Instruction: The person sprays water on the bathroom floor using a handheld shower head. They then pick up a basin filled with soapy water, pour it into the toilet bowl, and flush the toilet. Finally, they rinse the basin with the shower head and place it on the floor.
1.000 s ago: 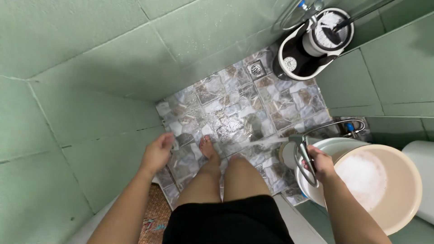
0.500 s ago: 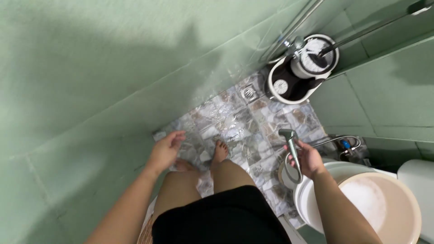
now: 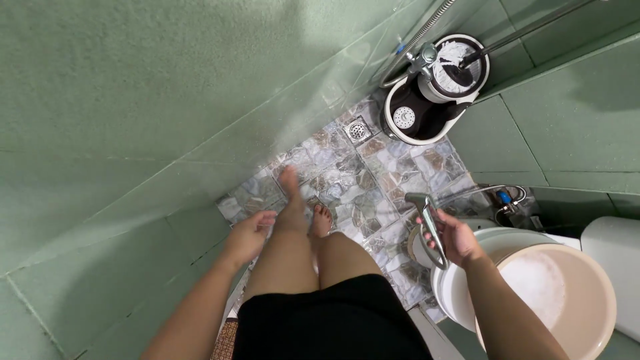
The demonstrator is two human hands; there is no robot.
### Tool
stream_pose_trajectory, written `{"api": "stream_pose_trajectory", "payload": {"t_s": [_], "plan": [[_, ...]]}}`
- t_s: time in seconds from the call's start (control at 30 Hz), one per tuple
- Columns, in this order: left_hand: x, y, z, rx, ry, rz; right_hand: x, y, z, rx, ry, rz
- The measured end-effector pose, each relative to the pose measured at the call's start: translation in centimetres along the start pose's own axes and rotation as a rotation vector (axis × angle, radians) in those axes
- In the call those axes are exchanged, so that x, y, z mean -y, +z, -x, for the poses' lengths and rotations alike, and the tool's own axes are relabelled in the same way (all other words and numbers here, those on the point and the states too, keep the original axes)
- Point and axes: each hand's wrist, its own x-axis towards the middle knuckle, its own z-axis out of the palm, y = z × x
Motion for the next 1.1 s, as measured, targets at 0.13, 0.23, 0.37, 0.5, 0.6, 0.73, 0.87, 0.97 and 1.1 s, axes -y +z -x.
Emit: {"api": "stream_pose_trajectory", "payload": {"t_s": [0.13, 0.23, 0.37, 0.5, 0.6, 0.73, 0.87, 0.97, 1.1], "plan": [[-1.0, -1.0, 0.3, 0.056, -0.010, -0.021, -0.1, 0.1, 0.3, -0.022, 0.091, 0.089], [-1.3, -1.3, -0.3, 0.077, -0.141, -0.022, -0.6, -0.8, -0.1, 0.054, 0.040, 0.010], [-0.9, -2.0, -2.5, -0.014, 0.007, 0.020, -1.6, -1.6, 0.2, -0.064, 0.064, 0.011], [0.7, -0.3, -3.7, 0.042, 0.093, 0.085, -1.9, -0.7, -1.4, -0.074, 0.012, 0.017], [1.2, -0.1, -4.2, 0.052, 0.019, -0.001, -1.6, 0.0, -1.3, -0.031, -0.102, -0.042], [-1.5, -0.1, -4.0, 0.127, 0.096, -0.045, -4.0, 0.8, 2.3, -0.016, -0.153, -0.108], [-6.4, -0.5, -4.1, 0.222, 0.147, -0.132, -7.9, -0.2, 5.6, -0.246, -0.127, -0.027], [-7.7, -1.4, -4.8, 0.284, 0.197, -0.222, -12.1, -1.4, 6.6, -0.527, -0.078, 0.093], [-5.9, -3.3, -6.3, 0.325, 0.217, -0.373, -17.3, -1.3, 8.4, -0.698, 0.042, 0.194]]}}
